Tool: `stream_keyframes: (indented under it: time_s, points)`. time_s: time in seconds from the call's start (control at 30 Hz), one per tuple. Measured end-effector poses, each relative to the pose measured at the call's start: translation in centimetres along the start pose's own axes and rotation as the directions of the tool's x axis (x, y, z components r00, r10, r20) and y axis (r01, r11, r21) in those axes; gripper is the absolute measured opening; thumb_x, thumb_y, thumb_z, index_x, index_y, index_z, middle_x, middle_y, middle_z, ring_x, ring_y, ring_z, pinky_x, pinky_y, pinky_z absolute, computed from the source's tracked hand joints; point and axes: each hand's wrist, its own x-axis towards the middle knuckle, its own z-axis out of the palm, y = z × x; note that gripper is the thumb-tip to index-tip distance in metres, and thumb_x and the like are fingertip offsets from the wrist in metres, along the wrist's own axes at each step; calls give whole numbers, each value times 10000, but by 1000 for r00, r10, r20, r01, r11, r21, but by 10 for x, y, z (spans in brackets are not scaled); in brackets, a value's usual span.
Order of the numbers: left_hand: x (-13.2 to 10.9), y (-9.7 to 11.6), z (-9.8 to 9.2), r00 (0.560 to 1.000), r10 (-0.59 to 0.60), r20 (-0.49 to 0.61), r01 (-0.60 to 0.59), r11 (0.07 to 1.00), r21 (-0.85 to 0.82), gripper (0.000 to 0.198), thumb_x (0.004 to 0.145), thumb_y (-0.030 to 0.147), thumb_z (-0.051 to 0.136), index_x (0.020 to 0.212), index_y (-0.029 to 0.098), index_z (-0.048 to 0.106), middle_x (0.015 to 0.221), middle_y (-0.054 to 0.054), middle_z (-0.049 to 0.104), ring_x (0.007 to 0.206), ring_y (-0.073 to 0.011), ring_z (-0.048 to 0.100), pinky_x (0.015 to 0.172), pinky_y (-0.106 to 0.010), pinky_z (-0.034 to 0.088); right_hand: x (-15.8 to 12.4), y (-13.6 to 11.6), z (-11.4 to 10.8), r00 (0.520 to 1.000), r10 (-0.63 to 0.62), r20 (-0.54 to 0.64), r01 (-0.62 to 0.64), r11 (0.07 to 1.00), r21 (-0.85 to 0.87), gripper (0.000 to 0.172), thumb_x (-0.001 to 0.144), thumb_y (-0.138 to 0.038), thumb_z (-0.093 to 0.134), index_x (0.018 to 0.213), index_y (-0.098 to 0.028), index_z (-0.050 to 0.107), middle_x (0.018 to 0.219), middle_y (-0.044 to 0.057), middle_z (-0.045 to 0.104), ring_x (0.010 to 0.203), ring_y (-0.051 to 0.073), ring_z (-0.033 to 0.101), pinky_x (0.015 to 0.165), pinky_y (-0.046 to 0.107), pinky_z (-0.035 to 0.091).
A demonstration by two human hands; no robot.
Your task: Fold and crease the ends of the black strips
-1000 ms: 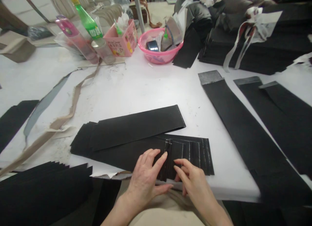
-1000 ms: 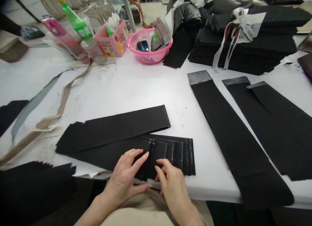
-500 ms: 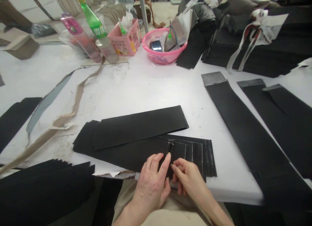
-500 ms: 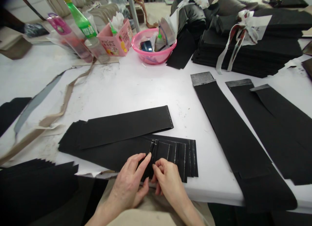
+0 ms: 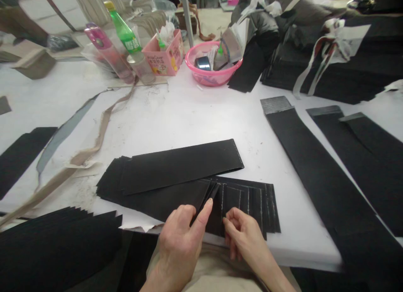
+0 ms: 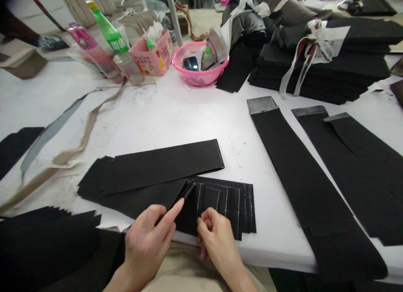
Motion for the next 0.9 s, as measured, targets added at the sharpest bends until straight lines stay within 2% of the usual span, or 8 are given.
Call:
stream_keyframes:
  time_s: [0.17,0.33,0.4,0.47,0.57,0.7,0.77,0.9]
  points:
    - [8,2,-20,993,5,-121,-6,1000,-11,483,883,27,588,1308,255,569,831,-11,509,694,-106,497,659,-244,410,-2,2,-9,998,12,-66,-13,1000,-16,245,899,-411,482,770,-204,457,515,-64,573,309,95,508,273,140,271]
    - [23,-8,-35,944,-114,-309,152,983,101,410,846,52,650,1200,259,649,792,23,535,611,-67,486,593,-206,388,-3,9,-15,995,-5,-96,-8,992,-126,221,920,-357,438,758,-207,444,529,-59,589,315,91,518,289,142,272]
    - [23,-12,-33,965,-88,-246,132,976,171,413,865,70,629,1226,272,632,777,25,532,590,-75,473,578,-222,379,-4,9,-15,995,-3,-99,-13,988,-155,220,928,-355,426,764,-209,443,536,-58,592,325,95,530,294,145,278]
    - [20,-13,-26,997,-29,-76,44,979,200,412,909,87,565,1277,269,595,761,11,513,607,-104,477,589,-250,384,-6,8,-16,995,2,-102,-19,986,-165,222,931,-354,423,763,-211,443,529,-61,581,327,97,530,295,148,280]
    - [13,-7,-14,995,45,86,-60,983,176,420,939,91,498,1323,251,554,761,-11,504,642,-142,491,603,-283,400,-8,6,-17,995,25,-95,-39,988,-150,224,939,-349,410,763,-215,441,519,-66,570,321,100,523,295,155,277]
    - [16,6,-4,996,73,51,-79,989,129,310,952,94,464,1189,185,642,1049,-118,589,973,-251,578,783,-379,481,-7,11,-20,993,16,-113,-43,970,-239,257,961,-371,386,759,-223,444,524,-57,570,332,116,523,304,181,299]
    - [19,11,2,983,170,64,-176,980,96,284,962,84,432,1122,134,662,1282,-160,539,1206,-305,494,952,-452,445,-7,14,-20,987,-53,-155,-11,923,-385,256,966,-364,410,757,-225,459,536,-50,574,366,130,541,346,208,348]
    - [13,16,18,946,304,112,-313,947,74,318,972,84,388,1175,117,631,1393,-139,501,1231,-283,494,955,-416,462,-11,18,-23,905,-356,-233,82,684,-725,128,935,-308,544,839,-224,540,641,-18,631,508,180,600,485,288,433]
